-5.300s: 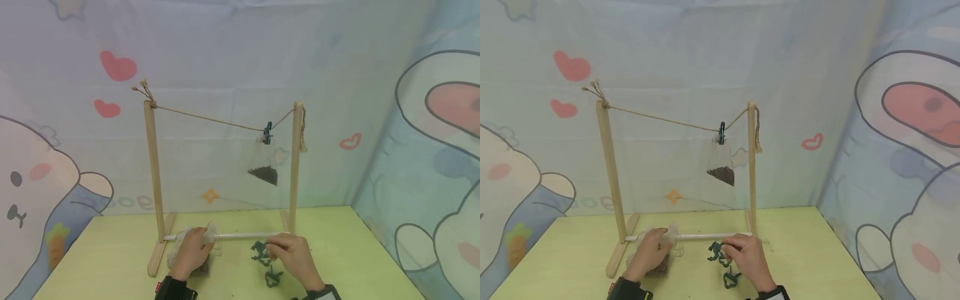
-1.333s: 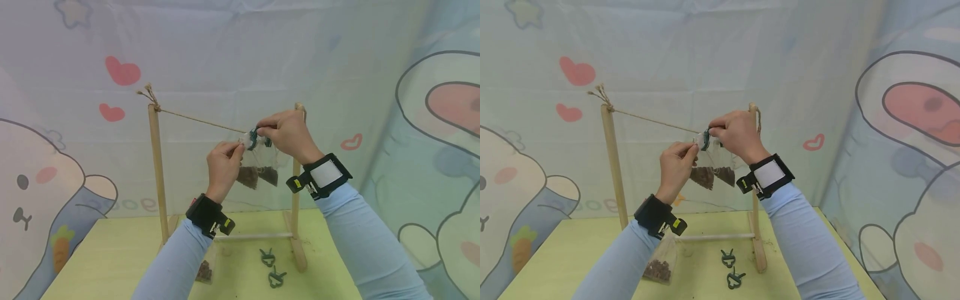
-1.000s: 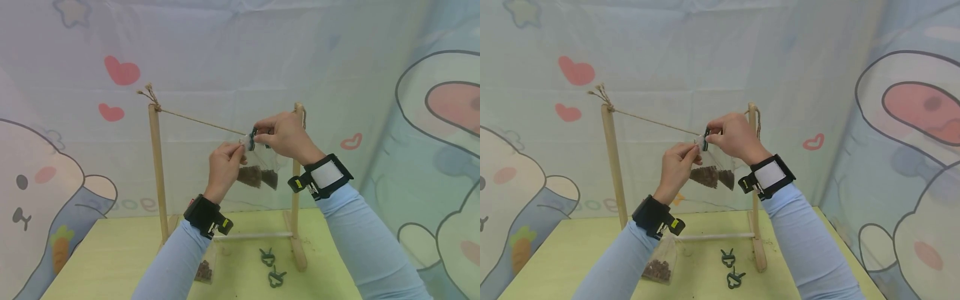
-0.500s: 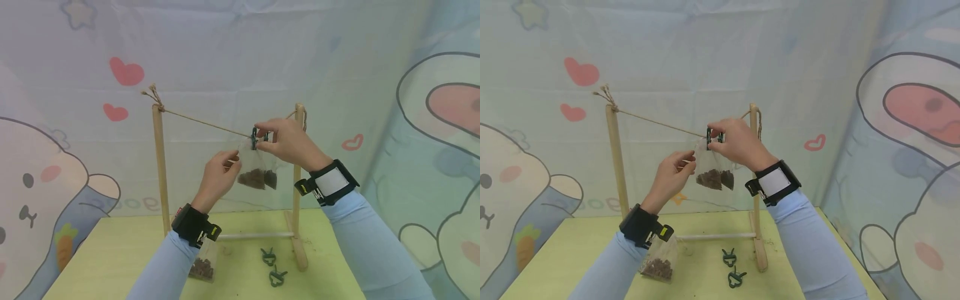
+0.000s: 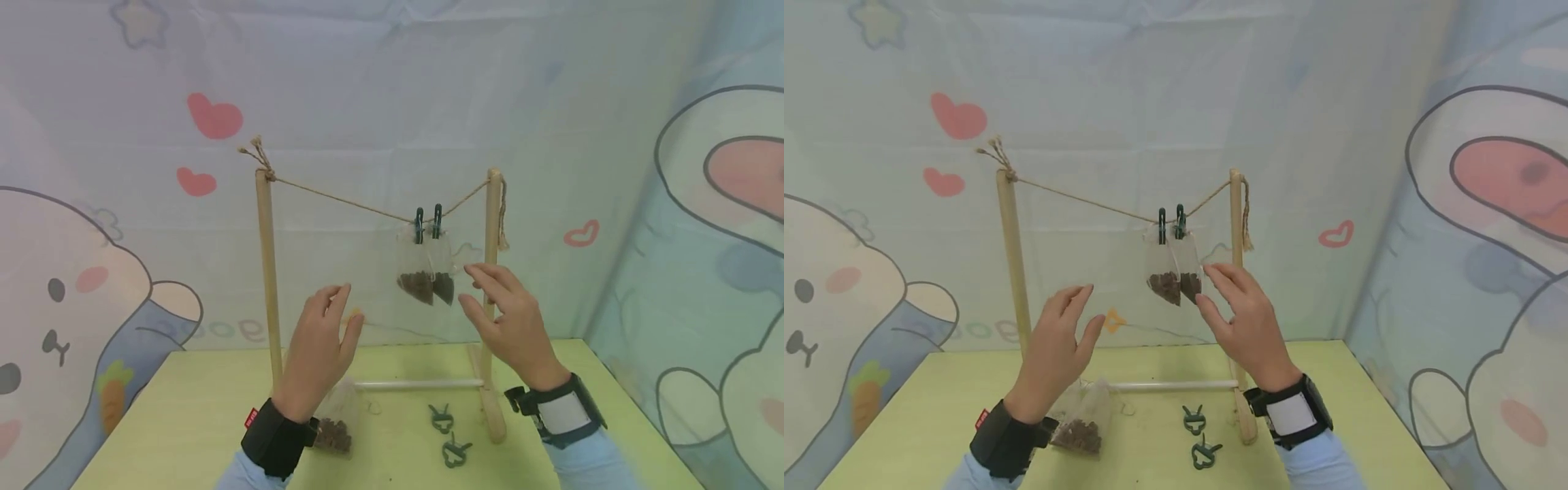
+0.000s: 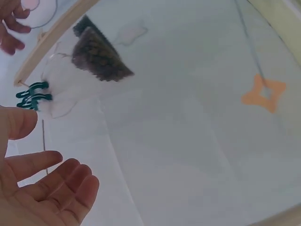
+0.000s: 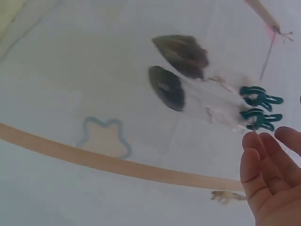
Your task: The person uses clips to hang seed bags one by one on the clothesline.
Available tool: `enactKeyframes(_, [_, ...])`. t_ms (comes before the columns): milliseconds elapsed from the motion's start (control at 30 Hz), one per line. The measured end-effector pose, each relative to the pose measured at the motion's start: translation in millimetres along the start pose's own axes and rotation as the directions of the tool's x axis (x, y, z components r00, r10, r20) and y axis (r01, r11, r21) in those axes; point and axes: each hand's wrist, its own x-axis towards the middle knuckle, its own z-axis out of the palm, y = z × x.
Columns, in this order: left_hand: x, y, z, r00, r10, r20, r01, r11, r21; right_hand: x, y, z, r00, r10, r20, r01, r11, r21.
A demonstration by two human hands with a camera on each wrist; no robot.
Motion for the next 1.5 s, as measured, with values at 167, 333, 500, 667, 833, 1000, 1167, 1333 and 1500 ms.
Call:
enactKeyframes(167, [-31.8, -1.9, 12.5, 1.000, -0.015, -0.006, 0.016, 0.995, 0.099, -50.6, 4.1, 16.2, 0.998, 0.067, -0.011, -0.067, 0.998, -0.004])
enactKeyframes(333, [-64.8, -1.9, 31.6, 0.998, -0.056, 0.021, 0.053, 0.988, 0.148, -91.2, 3.3, 28.2, 0.981, 0.192, 0.019, -0.192, 0.981, -0.032])
enactKeyframes(500, [-90.2, -1.5, 44.6, 0.992, -0.109, 0.070, 0.096, 0.980, 0.176, -118.2, -0.9, 34.1, 0.961, 0.274, 0.040, -0.271, 0.961, -0.058])
enactKeyframes(667, [-105.8, 0.4, 52.0, 0.982, -0.147, 0.116, 0.125, 0.976, 0.180, -140.3, 1.3, 38.7, 0.954, 0.297, 0.032, -0.294, 0.953, -0.074])
enactKeyframes(833, [-115.0, 0.4, 60.4, 0.973, -0.167, 0.162, 0.139, 0.976, 0.169, -155.6, 2.9, 41.5, 0.937, 0.343, 0.065, -0.336, 0.937, -0.099])
enactKeyframes(1000, [-119.3, 3.7, 65.6, 0.963, -0.164, 0.213, 0.134, 0.980, 0.148, -161.6, 2.6, 40.0, 0.884, 0.430, 0.182, -0.415, 0.903, -0.112])
enactKeyframes(1167, [-117.8, 16.4, 66.0, 0.944, -0.153, 0.294, 0.128, 0.986, 0.102, -159.5, 3.3, 32.5, 0.777, 0.528, 0.343, -0.516, 0.846, -0.132])
enactKeyframes(1333, [-117.7, 35.2, 71.0, 0.920, -0.041, 0.389, 0.032, 0.999, 0.032, -162.9, 10.7, 30.3, 0.605, 0.522, 0.602, -0.573, 0.810, -0.127])
enactKeyframes(1500, [-124.3, 51.6, 82.0, 0.871, 0.053, 0.489, -0.091, 0.994, 0.055, -175.0, 16.6, 37.9, 0.480, 0.493, 0.726, -0.592, 0.792, -0.146])
